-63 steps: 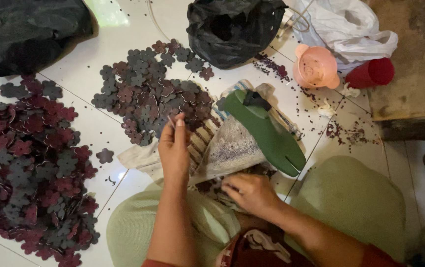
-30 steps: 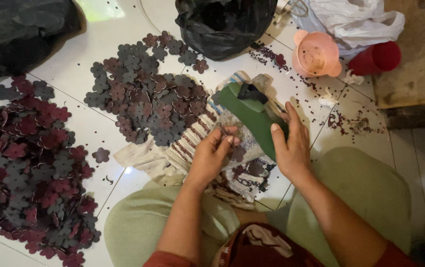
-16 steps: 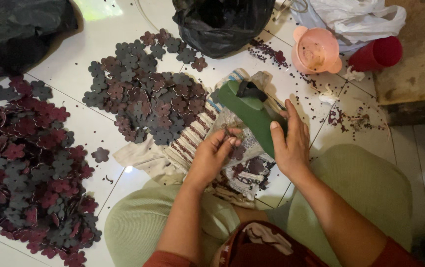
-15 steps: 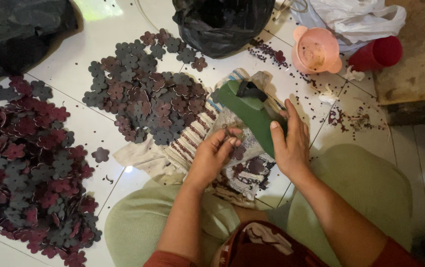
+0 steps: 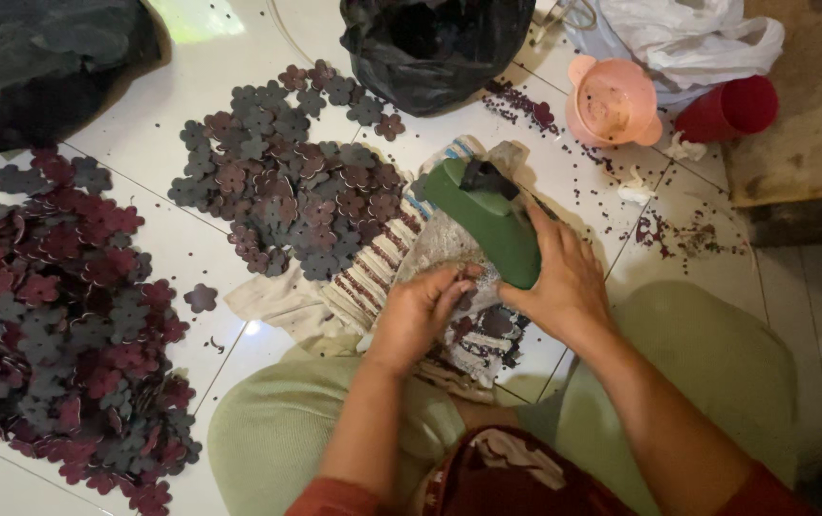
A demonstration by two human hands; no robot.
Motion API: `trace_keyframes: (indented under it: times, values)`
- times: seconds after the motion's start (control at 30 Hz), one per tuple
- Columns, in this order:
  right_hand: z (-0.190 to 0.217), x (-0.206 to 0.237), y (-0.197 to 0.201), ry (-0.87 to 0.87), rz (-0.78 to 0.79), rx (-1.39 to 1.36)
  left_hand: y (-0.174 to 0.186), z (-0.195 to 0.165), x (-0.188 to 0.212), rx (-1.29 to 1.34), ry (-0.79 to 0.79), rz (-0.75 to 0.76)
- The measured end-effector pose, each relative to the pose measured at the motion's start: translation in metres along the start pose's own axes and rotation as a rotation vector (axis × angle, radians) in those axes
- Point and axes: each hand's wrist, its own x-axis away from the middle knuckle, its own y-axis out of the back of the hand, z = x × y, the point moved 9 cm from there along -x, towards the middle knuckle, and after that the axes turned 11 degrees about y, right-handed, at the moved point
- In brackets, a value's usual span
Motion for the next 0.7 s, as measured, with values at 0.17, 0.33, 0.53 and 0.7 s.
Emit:
trace_keyframes:
  times: [0.17, 0.33, 0.53, 0.7]
  values:
    - [0.012, 0.010, 0.025, 0.080, -0.159, -0.133, -0.001, 0.001, 0.001, -0.072, -0.097, -0.024]
    - [0.029, 0.068, 0.104, 0.305, -0.465, -0.444, -0.003, 0.003, 0.001, -0.114, -0.158, -0.048]
    - [0.042, 0.104, 0.116, 0.392, -0.520, -0.474, -0.006, 0.009, 0.000, -0.112, -0.097, -0.009]
    - [0.041, 0.090, 0.039, 0.198, -0.053, -0.143, -0.007, 0.020, -0.003, -0.137, -0.060, -0.005]
